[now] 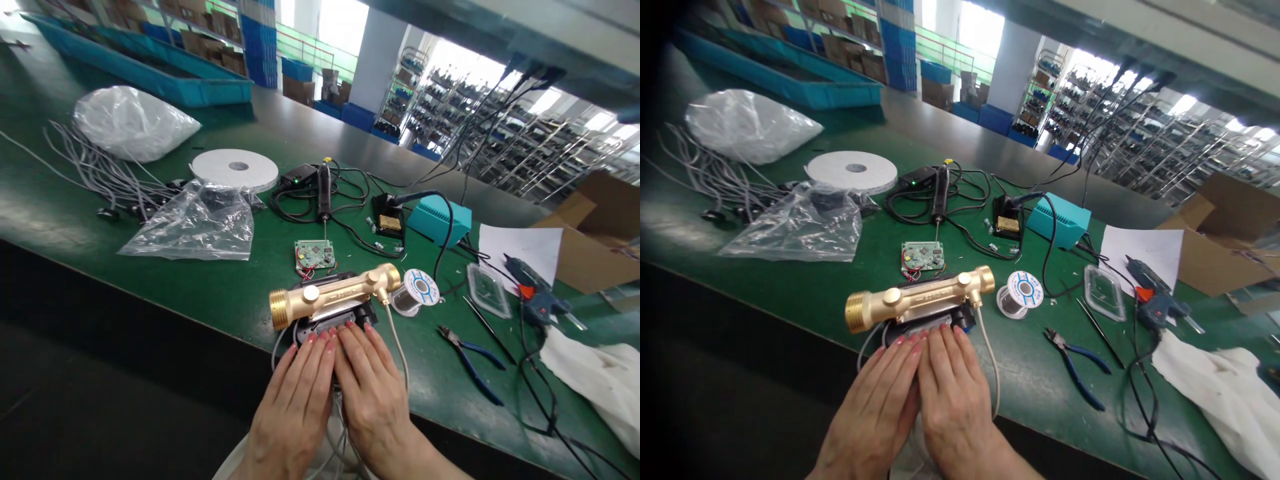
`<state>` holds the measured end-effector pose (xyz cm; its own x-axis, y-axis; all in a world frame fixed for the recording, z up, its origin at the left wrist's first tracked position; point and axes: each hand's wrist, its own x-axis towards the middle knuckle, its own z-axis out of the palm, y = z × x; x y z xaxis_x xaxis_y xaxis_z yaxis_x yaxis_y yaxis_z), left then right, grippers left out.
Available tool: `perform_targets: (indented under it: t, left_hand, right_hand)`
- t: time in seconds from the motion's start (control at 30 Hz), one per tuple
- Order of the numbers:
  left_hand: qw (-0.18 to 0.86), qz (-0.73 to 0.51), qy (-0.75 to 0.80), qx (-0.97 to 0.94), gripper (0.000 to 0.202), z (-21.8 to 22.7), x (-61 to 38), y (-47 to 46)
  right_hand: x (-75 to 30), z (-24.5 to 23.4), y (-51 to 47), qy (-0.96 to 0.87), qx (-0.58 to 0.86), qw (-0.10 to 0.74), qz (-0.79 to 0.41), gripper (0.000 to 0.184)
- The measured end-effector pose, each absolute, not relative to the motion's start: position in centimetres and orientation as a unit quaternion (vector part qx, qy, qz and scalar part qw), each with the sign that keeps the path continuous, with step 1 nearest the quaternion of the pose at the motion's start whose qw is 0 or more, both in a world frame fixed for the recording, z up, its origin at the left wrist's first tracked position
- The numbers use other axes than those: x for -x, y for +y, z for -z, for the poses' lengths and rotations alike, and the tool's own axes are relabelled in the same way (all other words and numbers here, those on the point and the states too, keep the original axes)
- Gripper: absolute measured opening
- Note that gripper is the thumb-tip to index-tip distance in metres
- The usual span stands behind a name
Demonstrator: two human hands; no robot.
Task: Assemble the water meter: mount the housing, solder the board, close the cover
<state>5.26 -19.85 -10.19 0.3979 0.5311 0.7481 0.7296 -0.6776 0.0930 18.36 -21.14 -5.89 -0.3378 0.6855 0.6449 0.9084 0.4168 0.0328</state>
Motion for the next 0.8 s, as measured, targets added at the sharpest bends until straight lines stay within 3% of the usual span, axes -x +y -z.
perform_targets:
  t: [0.23,0.47,0.8]
  left_hand:
    - [0.14,0.396,-0.37,0.829,0.03,10.1,-4.0,-18.9]
    - [0.119,0.385,-0.401,0.822,0.06,9.7,-3.4,-19.4]
    - [0.127,0.284,-0.464,0.829,0.054,11.0,-4.8,-20.8]
  right_hand:
    - [-17.3,6.2,-21.5,-0.791,0.501,0.297,0.187,0.038]
    - [-16.3,4.7,-20.7,-0.783,0.495,0.333,0.173,0.036]
    - [-15.9,4.5,-21.4,-0.79,0.518,0.284,0.166,0.043]
